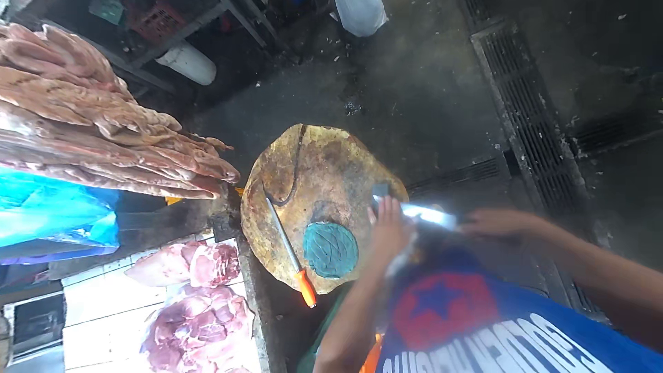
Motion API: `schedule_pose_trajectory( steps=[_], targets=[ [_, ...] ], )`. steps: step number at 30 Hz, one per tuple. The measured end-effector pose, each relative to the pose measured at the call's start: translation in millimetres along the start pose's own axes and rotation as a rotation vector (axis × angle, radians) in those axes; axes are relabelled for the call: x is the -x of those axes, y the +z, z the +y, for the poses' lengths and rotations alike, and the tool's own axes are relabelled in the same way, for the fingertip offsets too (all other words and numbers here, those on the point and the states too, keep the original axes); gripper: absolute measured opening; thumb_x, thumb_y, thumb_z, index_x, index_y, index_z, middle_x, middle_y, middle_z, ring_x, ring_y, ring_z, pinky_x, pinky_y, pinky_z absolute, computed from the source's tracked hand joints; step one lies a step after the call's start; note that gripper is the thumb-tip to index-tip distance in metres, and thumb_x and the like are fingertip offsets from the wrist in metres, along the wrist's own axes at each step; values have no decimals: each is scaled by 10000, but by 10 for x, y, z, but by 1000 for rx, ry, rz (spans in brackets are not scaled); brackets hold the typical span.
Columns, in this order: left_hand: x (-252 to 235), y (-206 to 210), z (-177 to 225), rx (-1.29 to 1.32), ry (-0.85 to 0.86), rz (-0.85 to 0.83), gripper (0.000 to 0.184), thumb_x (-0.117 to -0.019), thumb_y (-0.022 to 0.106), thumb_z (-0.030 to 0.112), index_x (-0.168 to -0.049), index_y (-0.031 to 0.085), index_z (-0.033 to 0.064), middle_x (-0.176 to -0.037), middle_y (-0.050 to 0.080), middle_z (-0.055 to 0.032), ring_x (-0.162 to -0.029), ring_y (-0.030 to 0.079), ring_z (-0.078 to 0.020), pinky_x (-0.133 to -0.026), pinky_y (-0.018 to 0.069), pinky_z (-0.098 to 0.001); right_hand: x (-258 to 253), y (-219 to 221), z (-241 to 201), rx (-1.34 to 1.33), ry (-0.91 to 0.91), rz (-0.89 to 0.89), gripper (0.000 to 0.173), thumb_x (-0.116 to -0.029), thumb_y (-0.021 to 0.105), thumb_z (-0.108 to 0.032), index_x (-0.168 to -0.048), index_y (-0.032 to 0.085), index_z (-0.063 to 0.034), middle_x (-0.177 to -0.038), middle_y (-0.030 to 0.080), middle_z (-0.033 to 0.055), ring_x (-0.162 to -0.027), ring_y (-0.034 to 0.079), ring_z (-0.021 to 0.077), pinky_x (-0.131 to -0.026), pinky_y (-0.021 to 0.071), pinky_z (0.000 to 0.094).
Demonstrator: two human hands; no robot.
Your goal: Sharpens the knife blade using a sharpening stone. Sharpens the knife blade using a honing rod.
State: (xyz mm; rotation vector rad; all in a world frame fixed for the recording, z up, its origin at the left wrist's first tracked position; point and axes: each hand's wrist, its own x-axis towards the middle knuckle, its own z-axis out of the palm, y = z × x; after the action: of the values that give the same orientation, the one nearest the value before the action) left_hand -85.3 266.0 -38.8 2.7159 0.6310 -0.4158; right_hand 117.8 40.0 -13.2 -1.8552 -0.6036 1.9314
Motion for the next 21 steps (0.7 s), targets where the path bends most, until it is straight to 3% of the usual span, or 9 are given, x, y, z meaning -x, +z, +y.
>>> schedule_pose_trajectory(
  steps=[3, 5, 8, 12, 16, 19, 21],
  targets=[
    [-83, 1, -66, -27, 14, 67, 845, -1037, 267, 668, -1609, 302, 48, -1697, 239, -147, -1597, 124, -298, -1278, 44, -613, -83, -12, -12, -9, -6, 8, 462, -1055, 526, -517, -1133, 628, -73, -742, 598, 44, -537, 556, 131, -510, 518, 306],
    [193, 75, 115, 16, 4, -8, 910, -1010, 276, 716, -1612, 288, 35, -1701, 211, -169, -1599, 93, -326, -1270, 14, -640, 36, -151, 133, 47, 38, -72, 466, -1055, 533, -505, -1173, 634, -65, -773, 608, 62, -576, 570, 156, -550, 528, 348],
    [199, 9, 182, 47, -38, -89, 891, -1011, 309, 706, -1612, 298, 49, -1700, 220, -158, -1597, 102, -326, -1265, 29, -637, 76, -151, 104, 21, 57, -78, 440, -1064, 520, -485, -1183, 633, -76, -778, 604, 49, -567, 560, 136, -530, 511, 310],
    [125, 59, 81, 27, -8, 16, 879, -1031, 281, 675, -1614, 266, 18, -1699, 206, -185, -1599, 86, -328, -1269, 13, -637, 46, -73, 56, 10, 41, -78, 467, -1063, 503, -518, -1186, 623, -84, -787, 608, 53, -574, 569, 143, -541, 526, 322],
    [273, -58, 273, 62, -22, -128, 890, -1010, 295, 710, -1606, 318, 50, -1683, 272, -161, -1589, 152, -330, -1262, 42, -643, 175, -219, 153, 15, 77, -140, 424, -1082, 494, -457, -1206, 621, -72, -803, 602, 56, -590, 563, 144, -551, 516, 327],
    [70, 22, 148, 22, -13, -60, 874, -1027, 276, 691, -1619, 274, 47, -1707, 203, -149, -1601, 81, -309, -1266, 17, -638, 5, -88, 215, -96, 46, -99, 414, -1070, 516, -475, -1196, 624, -95, -802, 607, 34, -578, 558, 123, -530, 510, 296],
    [279, 160, 106, -15, 17, -9, 880, -1017, 264, 704, -1610, 311, 54, -1692, 255, -149, -1591, 141, -326, -1264, 39, -654, -18, -34, 330, -47, 46, -145, 452, -1055, 531, -508, -1201, 626, -90, -783, 609, 46, -564, 562, 140, -527, 519, 322]
  ],
)
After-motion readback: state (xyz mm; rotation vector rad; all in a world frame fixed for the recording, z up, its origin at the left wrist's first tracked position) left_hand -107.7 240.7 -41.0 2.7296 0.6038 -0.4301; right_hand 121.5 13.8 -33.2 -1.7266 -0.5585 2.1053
